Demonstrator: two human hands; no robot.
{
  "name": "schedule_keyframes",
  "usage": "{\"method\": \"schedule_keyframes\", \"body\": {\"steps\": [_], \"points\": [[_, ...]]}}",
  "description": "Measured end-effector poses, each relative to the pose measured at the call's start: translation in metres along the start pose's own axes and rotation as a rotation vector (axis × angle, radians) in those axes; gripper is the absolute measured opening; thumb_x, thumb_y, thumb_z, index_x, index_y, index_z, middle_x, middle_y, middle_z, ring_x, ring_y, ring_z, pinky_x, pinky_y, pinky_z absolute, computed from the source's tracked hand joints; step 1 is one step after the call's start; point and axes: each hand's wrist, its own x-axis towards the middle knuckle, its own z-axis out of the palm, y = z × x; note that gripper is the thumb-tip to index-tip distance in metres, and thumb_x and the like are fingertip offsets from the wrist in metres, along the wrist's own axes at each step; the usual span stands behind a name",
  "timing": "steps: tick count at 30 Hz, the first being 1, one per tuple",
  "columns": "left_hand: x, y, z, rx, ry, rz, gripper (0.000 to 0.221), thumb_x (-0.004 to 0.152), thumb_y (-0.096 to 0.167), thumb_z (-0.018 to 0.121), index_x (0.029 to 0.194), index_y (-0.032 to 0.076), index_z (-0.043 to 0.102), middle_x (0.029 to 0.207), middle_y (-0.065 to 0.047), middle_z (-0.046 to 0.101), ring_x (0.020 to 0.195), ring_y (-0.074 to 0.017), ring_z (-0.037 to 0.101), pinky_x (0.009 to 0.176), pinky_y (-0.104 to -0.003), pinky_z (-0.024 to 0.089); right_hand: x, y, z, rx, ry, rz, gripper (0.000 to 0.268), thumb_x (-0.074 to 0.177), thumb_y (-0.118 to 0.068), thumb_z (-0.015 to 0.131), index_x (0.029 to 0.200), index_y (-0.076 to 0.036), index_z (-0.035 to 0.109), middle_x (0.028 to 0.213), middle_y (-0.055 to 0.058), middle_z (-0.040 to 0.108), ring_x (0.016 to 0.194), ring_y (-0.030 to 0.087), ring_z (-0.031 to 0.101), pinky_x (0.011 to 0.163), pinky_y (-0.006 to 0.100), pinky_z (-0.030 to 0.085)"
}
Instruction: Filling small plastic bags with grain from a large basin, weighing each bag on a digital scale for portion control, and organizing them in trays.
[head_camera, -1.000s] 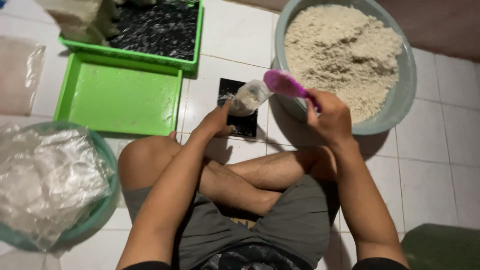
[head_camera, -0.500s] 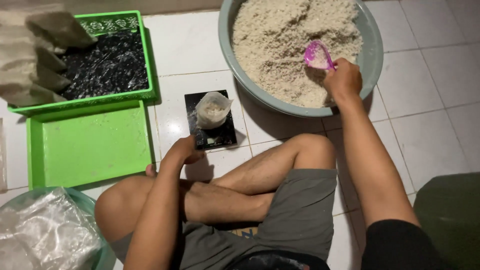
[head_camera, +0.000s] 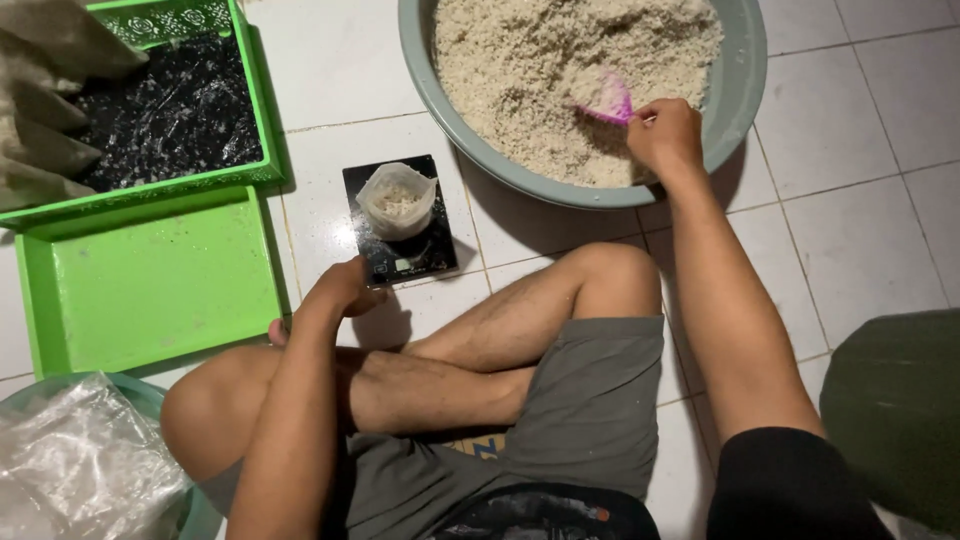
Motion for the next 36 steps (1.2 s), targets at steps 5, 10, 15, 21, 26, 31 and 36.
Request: {"method": "schedule_keyframes", "body": {"steps": [5, 10, 15, 21, 26, 31, 36], "points": [[-0.014, 0.007, -0.003, -0.017, 0.021, 0.008, 0.074, 0.083, 0.041, 0.072, 0.137, -0.003, 0.049, 0.126, -0.031, 0.062, 0.125, -0.0433, 0.056, 0.103, -0.05, 0.048, -0.017, -0.005, -0.016, 0.004, 0.027, -0.002, 0.016, 0.084, -0.017, 0.065, 0.093, -0.011, 0.077, 0.076, 0.014, 0.071, 0.084, 0.039, 0.07, 0.071, 0.046, 0.057], [-0.005, -0.001, 0.006, -0.037, 0.026, 0.032, 0.072, 0.084, 0.042, 0.07, 0.137, -0.002, 0.049, 0.126, -0.029, 0.063, 0.124, -0.0422, 0.057, 0.102, -0.05, 0.048, -0.029, -0.011, -0.023, 0.027, 0.04, -0.03, 0.016, 0.084, -0.016, 0.064, 0.093, -0.013, 0.077, 0.074, 0.013, 0.071, 0.083, 0.038, 0.07, 0.07, 0.047, 0.057], [-0.017, 0.003, 0.0, -0.02, -0.017, 0.037, 0.076, 0.082, 0.05, 0.07, 0.135, -0.002, 0.053, 0.13, -0.03, 0.06, 0.126, -0.0429, 0.055, 0.102, -0.05, 0.049, -0.025, -0.004, -0.021, 0.011, 0.066, -0.024, 0.015, 0.084, -0.019, 0.066, 0.092, -0.015, 0.077, 0.076, 0.011, 0.072, 0.083, 0.036, 0.07, 0.071, 0.044, 0.057], [-0.03, 0.011, -0.005, -0.05, -0.024, 0.023, 0.074, 0.084, 0.042, 0.071, 0.139, -0.003, 0.049, 0.133, -0.032, 0.057, 0.128, -0.0436, 0.053, 0.103, -0.051, 0.048, -0.037, -0.011, -0.027, -0.01, 0.07, -0.088, 0.015, 0.084, -0.019, 0.067, 0.093, -0.013, 0.077, 0.079, 0.015, 0.071, 0.085, 0.04, 0.069, 0.072, 0.048, 0.056], [-0.029, 0.009, -0.003, -0.045, -0.006, 0.055, 0.072, 0.086, 0.039, 0.07, 0.137, -0.008, 0.049, 0.133, -0.033, 0.055, 0.127, -0.0455, 0.052, 0.102, -0.052, 0.047, -0.04, -0.001, -0.024, 0.002, 0.013, -0.176, 0.015, 0.086, -0.013, 0.069, 0.098, -0.01, 0.077, 0.083, 0.019, 0.071, 0.085, 0.041, 0.069, 0.071, 0.046, 0.055], [-0.033, 0.008, -0.008, -0.107, 0.006, 0.024, 0.039, 0.083, 0.028, 0.075, 0.105, -0.002, 0.063, 0.085, -0.015, 0.07, 0.076, -0.0283, 0.066, 0.077, -0.04, 0.052, -0.05, -0.006, -0.036, 0.003, 0.095, -0.37, 0.015, 0.087, -0.01, 0.07, 0.096, -0.001, 0.078, 0.072, 0.01, 0.069, 0.058, 0.024, 0.061, 0.057, 0.035, 0.051], [-0.039, 0.014, -0.01, -0.164, 0.015, 0.02, 0.045, 0.082, 0.025, 0.078, 0.114, -0.002, 0.062, 0.103, -0.018, 0.071, 0.091, -0.0307, 0.069, 0.089, -0.041, 0.052, -0.081, -0.052, -0.06, 0.191, 0.052, -0.446, 0.013, 0.094, 0.0, 0.069, 0.104, 0.006, 0.075, 0.08, 0.01, 0.071, 0.064, 0.015, 0.06, 0.058, 0.027, 0.049]]}}
